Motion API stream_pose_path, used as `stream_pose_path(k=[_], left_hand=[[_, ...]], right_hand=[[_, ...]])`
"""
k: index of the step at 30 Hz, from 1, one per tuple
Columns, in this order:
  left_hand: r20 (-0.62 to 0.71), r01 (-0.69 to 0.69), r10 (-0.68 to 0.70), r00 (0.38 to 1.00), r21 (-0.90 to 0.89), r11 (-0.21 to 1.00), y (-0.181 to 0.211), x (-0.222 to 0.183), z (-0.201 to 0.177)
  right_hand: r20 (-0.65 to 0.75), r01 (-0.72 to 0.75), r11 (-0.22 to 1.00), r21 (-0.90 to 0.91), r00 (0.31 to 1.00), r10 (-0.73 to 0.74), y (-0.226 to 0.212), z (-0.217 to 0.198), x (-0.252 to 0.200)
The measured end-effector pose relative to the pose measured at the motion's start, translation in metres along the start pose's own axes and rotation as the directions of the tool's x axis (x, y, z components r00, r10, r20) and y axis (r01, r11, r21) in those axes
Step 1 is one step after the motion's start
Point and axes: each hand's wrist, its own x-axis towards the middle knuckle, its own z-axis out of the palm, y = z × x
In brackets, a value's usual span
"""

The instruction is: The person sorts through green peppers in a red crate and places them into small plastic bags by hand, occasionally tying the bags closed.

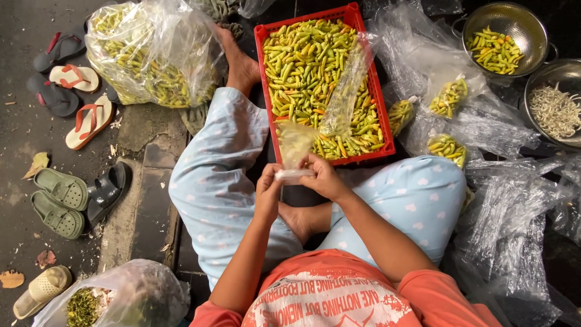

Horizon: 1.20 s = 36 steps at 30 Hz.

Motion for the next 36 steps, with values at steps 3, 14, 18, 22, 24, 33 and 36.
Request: stream_pose_path(k=[3, 14, 18, 22, 24, 33, 36], left_hand=[[0.131, 0.145, -0.133, 0.982, -0.082, 0.986, -0.015, -0.009, 0.0], [-0.365, -0.115, 0.108, 0.925, 0.003, 0.993, 0.029, -0.01, 0.021], [-0.054, -0.272, 0.316, 0.947, 0.388, 0.881, 0.018, -0.03, 0.03], [0.36, -0.492, 0.34, 0.869, 0.708, 0.506, 0.043, -0.018, 0.026], [0.429, -0.53, 0.365, 0.826, 0.812, 0.245, 0.058, -0.013, 0.02], [0.785, -0.813, 0.274, 0.556, 0.582, -0.017, 0.047, -0.038, 0.006], [0.701, -0.746, 0.308, 0.644, 0.665, 0.047, 0.051, -0.04, 0.002]], right_hand=[[-0.171, 0.061, 0.935, -0.35, 0.977, -0.128, 0.002, -0.01, 0.007], [0.073, 0.164, 0.919, -0.359, 0.986, -0.147, -0.033, 0.023, -0.007], [-0.081, 0.139, 0.605, -0.784, 0.943, -0.322, -0.023, 0.013, -0.011], [0.039, 0.183, 0.306, -0.934, 0.905, -0.423, -0.023, 0.002, -0.017], [0.041, 0.165, 0.278, -0.946, 0.914, -0.404, -0.027, -0.002, -0.016], [0.281, 0.224, 0.721, -0.655, 0.959, -0.042, -0.081, -0.031, -0.006], [0.237, 0.115, 0.812, -0.572, 0.971, 0.029, -0.099, -0.057, 0.004]])
